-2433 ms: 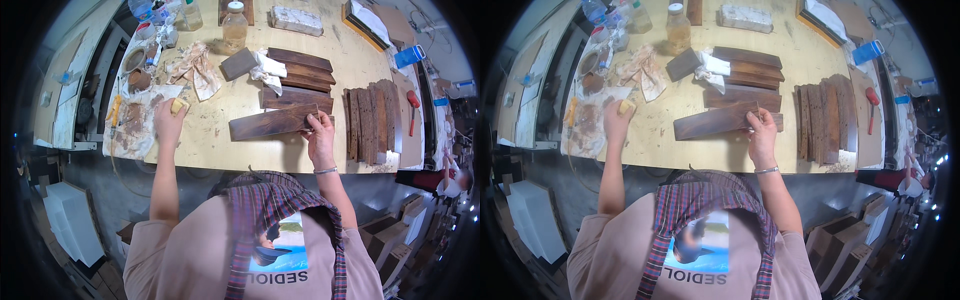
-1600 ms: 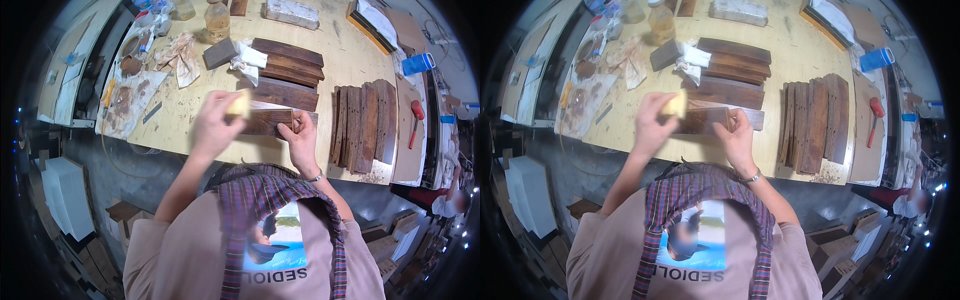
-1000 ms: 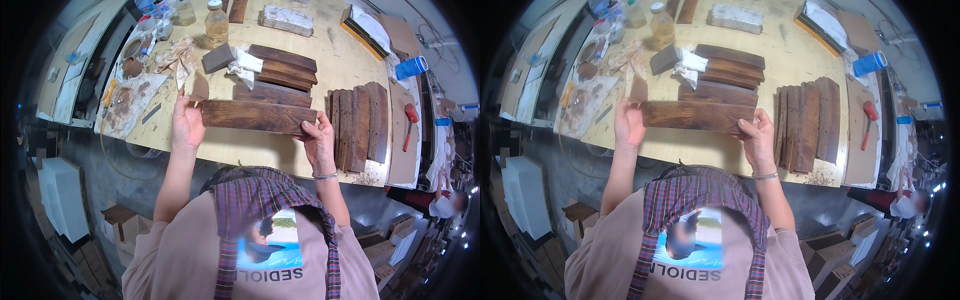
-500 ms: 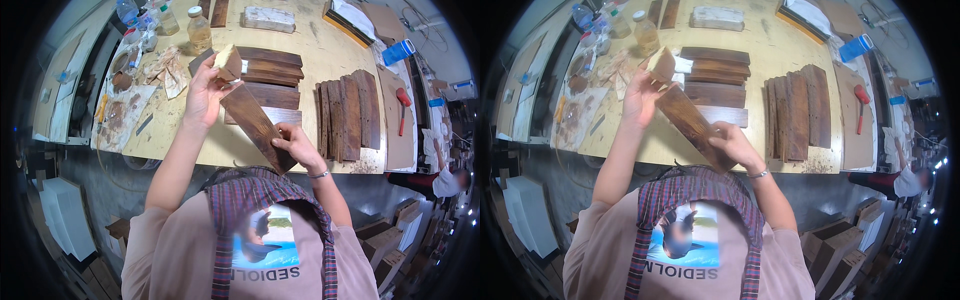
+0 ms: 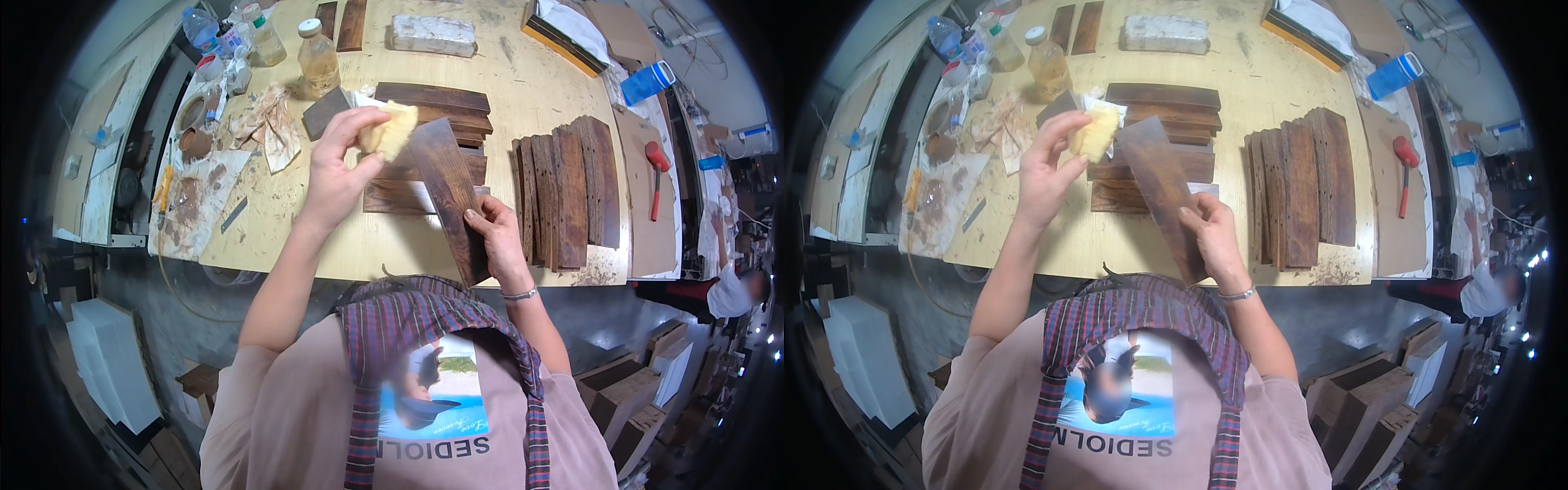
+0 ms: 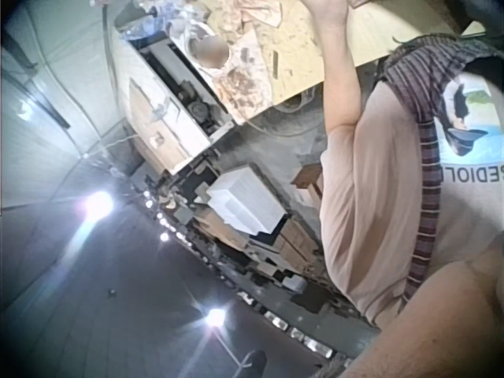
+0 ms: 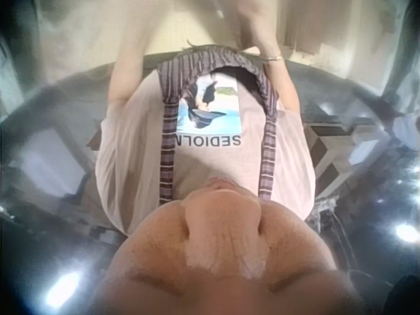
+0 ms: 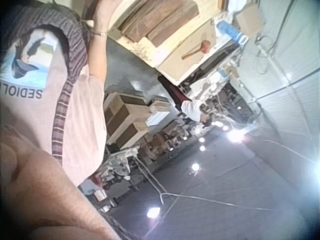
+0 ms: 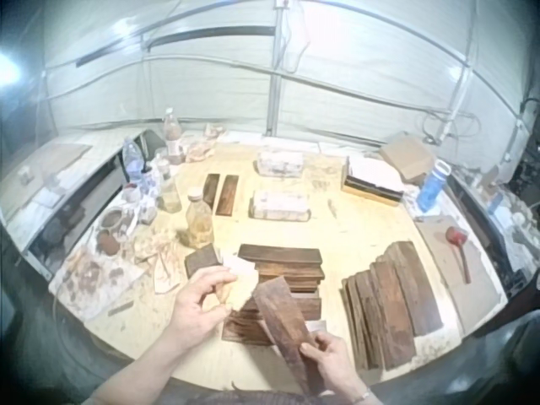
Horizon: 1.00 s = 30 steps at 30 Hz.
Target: The person applies a liquid from a bottle onto small wood planks with a cloth and a sponge, rubbing the surface of each plank individually.
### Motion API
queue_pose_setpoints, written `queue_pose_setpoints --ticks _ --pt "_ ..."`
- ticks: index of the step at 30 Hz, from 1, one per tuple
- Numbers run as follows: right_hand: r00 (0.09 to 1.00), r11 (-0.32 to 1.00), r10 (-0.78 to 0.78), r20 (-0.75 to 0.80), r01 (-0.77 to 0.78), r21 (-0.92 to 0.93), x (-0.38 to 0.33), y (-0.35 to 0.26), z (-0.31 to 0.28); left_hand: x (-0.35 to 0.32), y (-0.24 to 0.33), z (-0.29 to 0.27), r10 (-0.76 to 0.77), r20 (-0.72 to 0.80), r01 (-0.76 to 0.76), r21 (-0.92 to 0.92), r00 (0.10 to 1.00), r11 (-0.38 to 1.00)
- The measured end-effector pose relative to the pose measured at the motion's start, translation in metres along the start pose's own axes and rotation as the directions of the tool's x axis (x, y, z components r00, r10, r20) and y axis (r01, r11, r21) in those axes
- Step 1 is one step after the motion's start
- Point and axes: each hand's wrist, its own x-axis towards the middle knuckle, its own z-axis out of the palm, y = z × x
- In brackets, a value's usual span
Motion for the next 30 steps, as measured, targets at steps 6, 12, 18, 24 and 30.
queue_pose_setpoints --ticks 6,12,18,24,30 --pt "0.999 1.0 -0.012 -0.045 0.013 0.025 0.005 -0.018 0.002 -0.03 0.006 0.03 0.14 0.273 -0.241 0.383 0.952 0.892" --pt "0.99 0.995 -0.102 -0.1 0.103 -0.001 0.028 -0.022 -0.007 -0.065 0.009 0.044 0.145 0.466 -0.244 0.159 0.873 0.957" --pt "0.995 0.965 -0.019 -0.103 0.046 0.26 0.042 -0.021 0.0 0.003 0.005 0.046 0.199 0.291 -0.29 0.312 0.936 0.905" --pt "0.971 0.892 0.008 -0.239 0.101 0.44 0.058 -0.02 -0.016 -0.067 0.01 0.03 -0.016 0.567 -0.101 0.174 0.823 0.979" --pt "0.982 0.674 0.182 -0.044 -0.092 0.733 0.075 0.009 -0.04 -0.045 0.003 0.008 -0.237 0.249 0.29 -0.206 0.939 0.935"
